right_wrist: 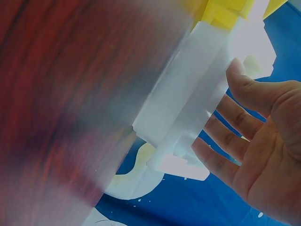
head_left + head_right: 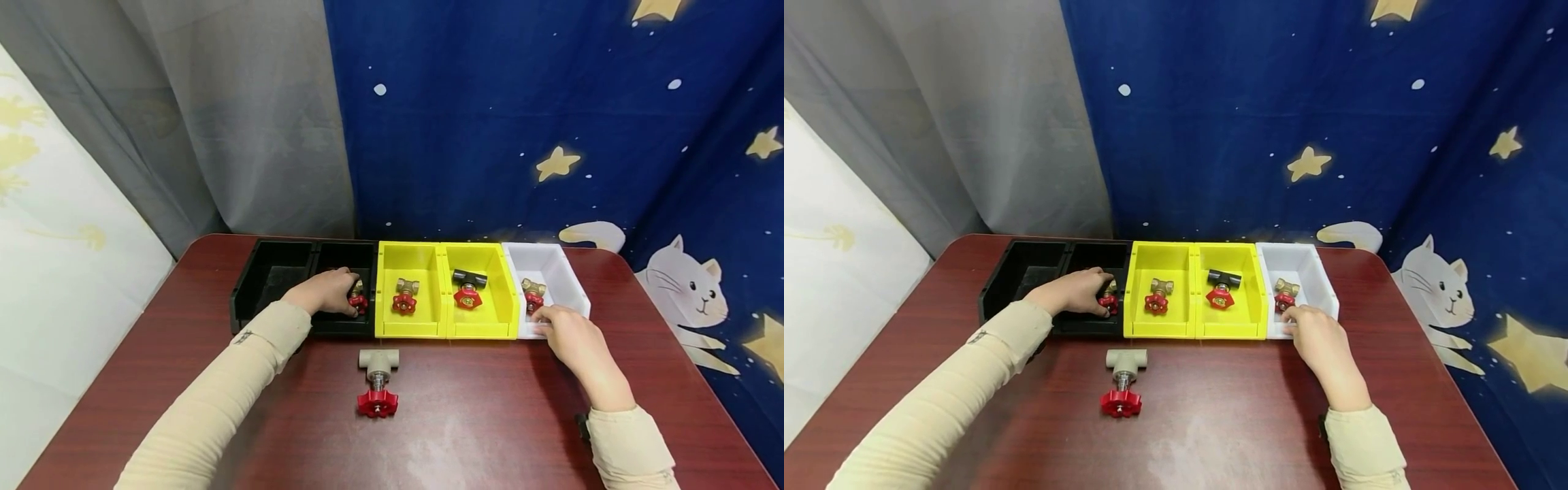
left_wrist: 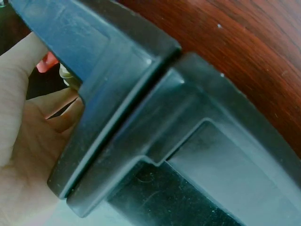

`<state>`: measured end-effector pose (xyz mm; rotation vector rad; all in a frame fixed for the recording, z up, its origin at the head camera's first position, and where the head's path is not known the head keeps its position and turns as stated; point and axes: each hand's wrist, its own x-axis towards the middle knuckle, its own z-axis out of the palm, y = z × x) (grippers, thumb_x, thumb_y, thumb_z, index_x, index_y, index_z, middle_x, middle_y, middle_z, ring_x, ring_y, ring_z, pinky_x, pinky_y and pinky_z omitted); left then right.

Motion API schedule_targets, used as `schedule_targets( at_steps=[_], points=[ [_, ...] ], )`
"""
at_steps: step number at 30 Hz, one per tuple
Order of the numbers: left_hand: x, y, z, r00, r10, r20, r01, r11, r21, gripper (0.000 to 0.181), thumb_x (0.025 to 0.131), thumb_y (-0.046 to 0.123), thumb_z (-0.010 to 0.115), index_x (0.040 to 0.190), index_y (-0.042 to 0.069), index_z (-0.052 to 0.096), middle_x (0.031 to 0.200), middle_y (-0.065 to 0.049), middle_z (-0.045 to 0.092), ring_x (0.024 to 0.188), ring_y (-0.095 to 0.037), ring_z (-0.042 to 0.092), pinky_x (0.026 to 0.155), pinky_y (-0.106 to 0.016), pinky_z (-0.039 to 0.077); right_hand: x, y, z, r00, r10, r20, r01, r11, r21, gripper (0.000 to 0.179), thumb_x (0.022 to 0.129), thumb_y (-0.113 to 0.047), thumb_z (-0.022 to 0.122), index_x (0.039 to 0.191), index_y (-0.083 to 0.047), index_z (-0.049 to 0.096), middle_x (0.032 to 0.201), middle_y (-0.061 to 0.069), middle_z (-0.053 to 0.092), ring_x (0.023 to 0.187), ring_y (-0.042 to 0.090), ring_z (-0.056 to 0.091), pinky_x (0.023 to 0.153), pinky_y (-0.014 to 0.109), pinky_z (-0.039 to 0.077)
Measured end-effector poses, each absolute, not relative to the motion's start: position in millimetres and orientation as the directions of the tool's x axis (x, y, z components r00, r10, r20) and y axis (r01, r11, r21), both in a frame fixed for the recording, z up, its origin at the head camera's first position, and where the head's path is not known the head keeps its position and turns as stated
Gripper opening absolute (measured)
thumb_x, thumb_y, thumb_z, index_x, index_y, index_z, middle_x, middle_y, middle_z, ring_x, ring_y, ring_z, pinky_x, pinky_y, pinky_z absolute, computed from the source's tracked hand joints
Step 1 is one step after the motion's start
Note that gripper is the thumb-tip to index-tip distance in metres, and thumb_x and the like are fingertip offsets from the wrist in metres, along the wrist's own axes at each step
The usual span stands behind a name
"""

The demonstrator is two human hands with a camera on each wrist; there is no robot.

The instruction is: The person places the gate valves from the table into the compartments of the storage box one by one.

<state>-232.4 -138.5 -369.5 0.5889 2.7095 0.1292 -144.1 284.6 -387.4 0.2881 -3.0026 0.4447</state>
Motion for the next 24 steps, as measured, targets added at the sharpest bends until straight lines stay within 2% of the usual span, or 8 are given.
schedule_targets(
  at_steps=[7,14,19,24],
  points=[
    [-229.5,-137.2,-369.9,-0.844,0.424,-0.329,0.397,0.906,0.150,0.079,0.088,0.033,0.077,0.148,-0.004,0.041,0.150,-0.023,0.040,0.131,-0.038,0.046,0.105,-0.048,0.043,-143.6,285.3,-387.6,-0.976,-0.175,0.132,-0.206,0.938,-0.277,0.007,0.088,-0.005,0.072,0.095,-0.006,0.072,0.099,0.016,0.069,0.085,0.035,0.063,0.076,0.059,0.051],
    [-221.8,-135.0,-365.8,-0.846,0.418,-0.331,0.399,0.908,0.128,0.075,0.092,0.032,0.072,0.149,-0.003,0.037,0.151,-0.024,0.038,0.137,-0.039,0.039,0.109,-0.050,0.038,-143.1,284.9,-387.9,-0.975,-0.177,0.134,-0.209,0.937,-0.281,0.006,0.088,-0.005,0.072,0.094,-0.006,0.072,0.097,0.016,0.069,0.085,0.035,0.063,0.076,0.058,0.052],
    [-211.9,-136.2,-362.0,-0.873,0.400,-0.278,0.387,0.916,0.101,0.069,0.095,0.037,0.067,0.147,-0.001,0.043,0.148,-0.023,0.042,0.135,-0.039,0.042,0.107,-0.051,0.040,-142.9,284.9,-388.4,-0.974,-0.177,0.139,-0.211,0.937,-0.279,0.006,0.088,-0.004,0.072,0.094,-0.006,0.072,0.096,0.016,0.069,0.084,0.035,0.063,0.076,0.059,0.052],
    [-199.4,-142.6,-357.7,-0.897,0.417,-0.149,0.407,0.909,0.092,0.053,0.098,0.033,0.064,0.140,0.004,0.055,0.140,-0.018,0.053,0.126,-0.034,0.053,0.101,-0.050,0.046,-144.0,285.1,-389.0,-0.973,-0.181,0.143,-0.214,0.937,-0.277,0.007,0.088,-0.004,0.072,0.094,-0.006,0.072,0.098,0.017,0.069,0.085,0.035,0.063,0.076,0.059,0.051]
  ],
)
